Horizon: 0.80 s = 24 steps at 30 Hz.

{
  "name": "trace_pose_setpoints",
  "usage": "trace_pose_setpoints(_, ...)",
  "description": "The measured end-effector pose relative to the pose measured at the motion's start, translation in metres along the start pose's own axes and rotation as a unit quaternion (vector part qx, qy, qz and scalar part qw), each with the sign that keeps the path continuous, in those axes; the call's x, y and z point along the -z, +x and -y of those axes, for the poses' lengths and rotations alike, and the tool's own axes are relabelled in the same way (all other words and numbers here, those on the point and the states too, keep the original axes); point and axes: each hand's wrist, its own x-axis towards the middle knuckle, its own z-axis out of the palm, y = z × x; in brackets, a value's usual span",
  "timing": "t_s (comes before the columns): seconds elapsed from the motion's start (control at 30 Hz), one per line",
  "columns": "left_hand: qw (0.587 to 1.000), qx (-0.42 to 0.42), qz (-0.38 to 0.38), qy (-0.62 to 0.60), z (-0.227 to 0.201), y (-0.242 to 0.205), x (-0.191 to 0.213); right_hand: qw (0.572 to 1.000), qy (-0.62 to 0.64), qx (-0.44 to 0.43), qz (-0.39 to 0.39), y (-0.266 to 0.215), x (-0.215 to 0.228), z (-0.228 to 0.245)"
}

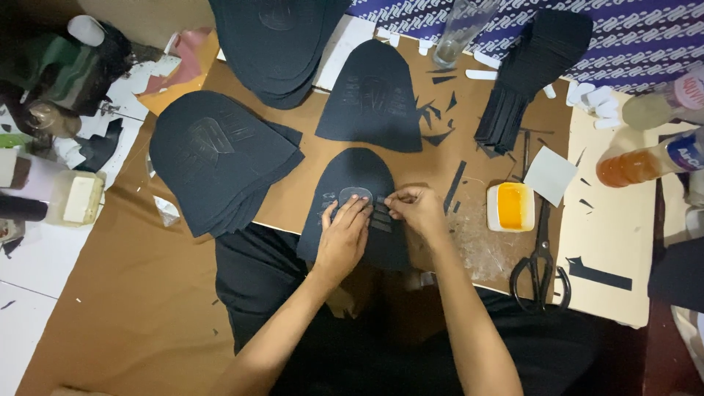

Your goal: Applying reinforcement strips to leather shoe components and trimming them with scissors.

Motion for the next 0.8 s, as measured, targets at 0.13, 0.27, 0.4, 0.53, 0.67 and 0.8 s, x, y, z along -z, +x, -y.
trace_pose_setpoints(0.13, 1.000, 0.000, 0.009, 0.001, 0.000, 0.001, 0.001, 1.000, 0.019, -0.011, -0.003, -0.005, -0.002, 0.006)
trace_pose_setpoints(0.27, 1.000, 0.003, 0.014, 0.000, 0.001, -0.001, -0.003, 1.000, 0.015, -0.005, -0.005, -0.003, -0.002, 0.005)
trace_pose_setpoints(0.4, 1.000, 0.008, 0.022, 0.009, 0.000, -0.001, -0.002, 0.998, 0.058, -0.008, -0.002, -0.001, -0.001, 0.002)
trace_pose_setpoints(0.53, 0.999, 0.008, 0.036, 0.013, 0.000, 0.001, 0.001, 0.999, 0.036, -0.010, -0.014, -0.008, -0.002, 0.014)
trace_pose_setpoints(0.67, 0.997, 0.005, 0.063, 0.049, 0.000, 0.003, 0.002, 0.999, 0.033, -0.015, -0.011, -0.002, -0.002, 0.010)
trace_pose_setpoints(0.8, 0.989, -0.006, 0.111, 0.100, -0.002, 0.009, 0.000, 0.999, 0.040, -0.026, -0.011, -0.010, -0.001, 0.023)
